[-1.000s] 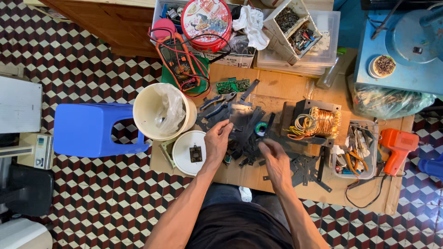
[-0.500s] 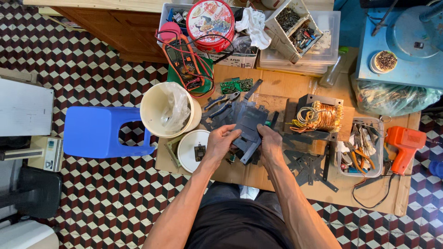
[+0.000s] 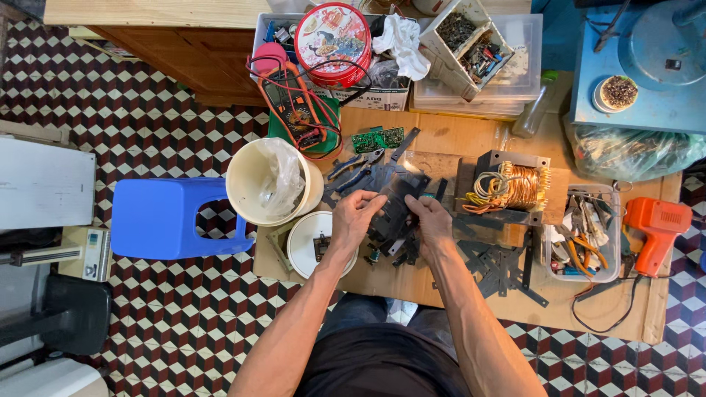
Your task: The person works at a cluttered workbench on a transformer with a copper-wound coil. They pick up flat metal core laminations one at a time and insert them into the coil window, pressing them into place and stacking them, occasionally repositioning the coil and rearranging loose laminations on the bench.
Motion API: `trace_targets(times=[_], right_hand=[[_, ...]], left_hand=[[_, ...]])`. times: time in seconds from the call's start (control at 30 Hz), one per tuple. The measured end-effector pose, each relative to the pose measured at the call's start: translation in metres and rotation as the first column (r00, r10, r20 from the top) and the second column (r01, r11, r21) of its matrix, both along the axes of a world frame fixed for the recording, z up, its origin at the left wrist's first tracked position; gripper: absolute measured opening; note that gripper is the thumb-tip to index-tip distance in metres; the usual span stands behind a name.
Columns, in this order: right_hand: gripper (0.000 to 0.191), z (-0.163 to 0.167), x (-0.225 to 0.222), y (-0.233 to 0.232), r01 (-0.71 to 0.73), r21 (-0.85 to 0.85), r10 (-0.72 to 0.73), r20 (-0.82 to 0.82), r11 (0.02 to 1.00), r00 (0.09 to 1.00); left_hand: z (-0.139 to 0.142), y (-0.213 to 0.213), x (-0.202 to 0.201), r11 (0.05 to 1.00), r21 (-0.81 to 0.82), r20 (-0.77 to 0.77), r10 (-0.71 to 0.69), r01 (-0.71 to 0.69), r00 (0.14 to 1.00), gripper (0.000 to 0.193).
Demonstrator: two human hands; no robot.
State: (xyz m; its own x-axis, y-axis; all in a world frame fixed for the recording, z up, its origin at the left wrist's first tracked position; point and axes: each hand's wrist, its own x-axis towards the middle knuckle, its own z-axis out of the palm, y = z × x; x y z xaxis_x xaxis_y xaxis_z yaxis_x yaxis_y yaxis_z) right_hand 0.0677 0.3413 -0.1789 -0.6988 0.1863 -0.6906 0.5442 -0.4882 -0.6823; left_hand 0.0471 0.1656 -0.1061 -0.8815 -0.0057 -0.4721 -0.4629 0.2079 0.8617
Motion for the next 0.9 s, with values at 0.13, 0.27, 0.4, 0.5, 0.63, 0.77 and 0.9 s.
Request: trace_targets(times=[0.13,0.27,0.4,0.5,0.63,0.77,0.9], right_hand=[[0.014,-0.012,0.000,0.000,0.110,-0.138,-0.110,0.004,0.984,0.994],[0.010,-0.014,0.002,-0.005,0.191,-0.156,-0.193,-0.001,0.969,0.981],[0.007,-0.012,0.009,-0.006,0.259,-0.151,-0.261,0.007,0.954,0.965],[0.007,-0.009,0.013,0.000,0.289,-0.146,-0.292,0.003,0.946,0.956],[0.008,-0.009,0.024,0.008,0.337,-0.140,-0.332,0.056,0.931,0.942],[0.012,-0.016,0.033,0.014,0.397,-0.133,-0.397,0.026,0.908,0.917],[0.003,-0.019,0.036,0.017,0.387,-0.030,-0.388,-0.029,0.922,0.921]], left_hand=[[0.000,0.001,-0.002,0.999,-0.015,-0.013,0.046,-0.046,0.999,0.031],[-0.002,0.000,-0.004,0.985,0.099,0.019,0.139,-0.140,0.990,0.030],[-0.008,0.000,-0.008,0.986,0.075,0.049,0.146,-0.150,0.988,0.027],[-0.016,0.001,-0.012,0.949,0.176,0.079,0.252,-0.262,0.964,0.024],[-0.024,0.003,-0.011,0.984,0.036,0.001,0.173,-0.173,0.985,0.024],[-0.024,0.005,-0.013,0.983,-0.029,-0.171,0.172,-0.179,0.970,0.026],[-0.011,-0.001,-0.016,0.988,0.012,-0.236,0.151,-0.152,0.960,0.029]])
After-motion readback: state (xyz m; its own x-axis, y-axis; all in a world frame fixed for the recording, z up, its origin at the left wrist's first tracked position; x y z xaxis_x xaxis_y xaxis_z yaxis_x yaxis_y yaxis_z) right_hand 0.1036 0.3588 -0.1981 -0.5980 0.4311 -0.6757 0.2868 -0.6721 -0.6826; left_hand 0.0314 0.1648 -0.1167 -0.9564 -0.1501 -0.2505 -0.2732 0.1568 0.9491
